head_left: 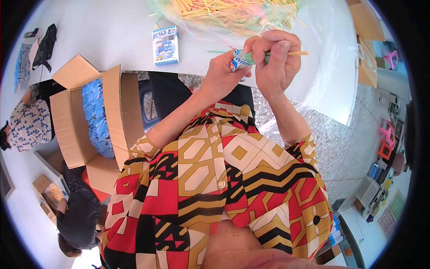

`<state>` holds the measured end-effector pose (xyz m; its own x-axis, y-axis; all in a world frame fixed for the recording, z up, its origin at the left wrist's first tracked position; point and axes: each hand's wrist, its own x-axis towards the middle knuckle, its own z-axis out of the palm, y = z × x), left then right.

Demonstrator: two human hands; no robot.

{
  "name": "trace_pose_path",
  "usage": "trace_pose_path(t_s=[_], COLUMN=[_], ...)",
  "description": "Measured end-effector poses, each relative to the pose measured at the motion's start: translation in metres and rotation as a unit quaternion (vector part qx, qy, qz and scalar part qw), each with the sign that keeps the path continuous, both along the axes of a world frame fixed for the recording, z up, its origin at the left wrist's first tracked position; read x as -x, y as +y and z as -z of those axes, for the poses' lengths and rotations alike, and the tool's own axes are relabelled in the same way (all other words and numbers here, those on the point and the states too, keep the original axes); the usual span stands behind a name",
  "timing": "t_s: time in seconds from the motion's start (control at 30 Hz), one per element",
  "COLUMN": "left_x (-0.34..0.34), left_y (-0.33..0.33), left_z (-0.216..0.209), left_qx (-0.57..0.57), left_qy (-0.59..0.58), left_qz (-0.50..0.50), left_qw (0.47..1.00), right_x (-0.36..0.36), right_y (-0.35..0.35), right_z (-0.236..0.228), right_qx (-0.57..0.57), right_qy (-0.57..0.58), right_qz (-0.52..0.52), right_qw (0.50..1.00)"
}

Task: Packing colored shredded paper into small plastic bags and placing them into a cardboard box.

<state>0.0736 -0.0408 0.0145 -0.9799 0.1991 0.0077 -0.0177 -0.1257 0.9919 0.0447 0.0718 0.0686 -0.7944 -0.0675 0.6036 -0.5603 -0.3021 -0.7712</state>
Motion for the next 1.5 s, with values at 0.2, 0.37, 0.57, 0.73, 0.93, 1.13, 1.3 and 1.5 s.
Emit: trace_pose_path(t_s=[0.2,0.37,0.57,0.73,0.93,1.13,1.3,1.5], left_x=[0.003,0.007,0.016,0.027,0.047,0.064,0.070,0.072], left_y=[-0.001,-0.003,-0.008,-0.008,-0.008,-0.014,-0.018,-0.034], left_z=[0.005,0.004,-0.005,0.000,-0.002,-0.002,-0.007,-0.015], left_qx=[0.067,0.210,0.276,0.241,0.186,0.124,0.053,-0.040], left_qy=[0.046,0.117,0.134,0.151,0.130,0.107,0.075,0.060], left_qz=[-0.030,-0.063,-0.040,-0.046,-0.029,-0.013,0.011,0.041], left_qw=[0.996,0.969,0.951,0.958,0.973,0.986,0.996,0.997], right_x=[0.000,0.006,0.009,0.013,0.038,0.053,0.135,0.104], right_y=[-0.001,-0.005,-0.010,-0.011,-0.003,-0.004,0.034,0.025], right_z=[-0.005,-0.002,-0.006,-0.010,-0.009,-0.032,0.009,-0.018], right_qx=[-0.026,-0.056,-0.073,-0.123,-0.210,-0.263,-0.211,-0.344], right_qy=[-0.054,-0.069,-0.129,-0.162,-0.119,-0.128,-0.109,-0.054], right_qz=[-0.005,-0.018,-0.017,-0.016,-0.023,0.006,0.012,0.132], right_qw=[0.998,0.996,0.989,0.979,0.970,0.956,0.971,0.928])
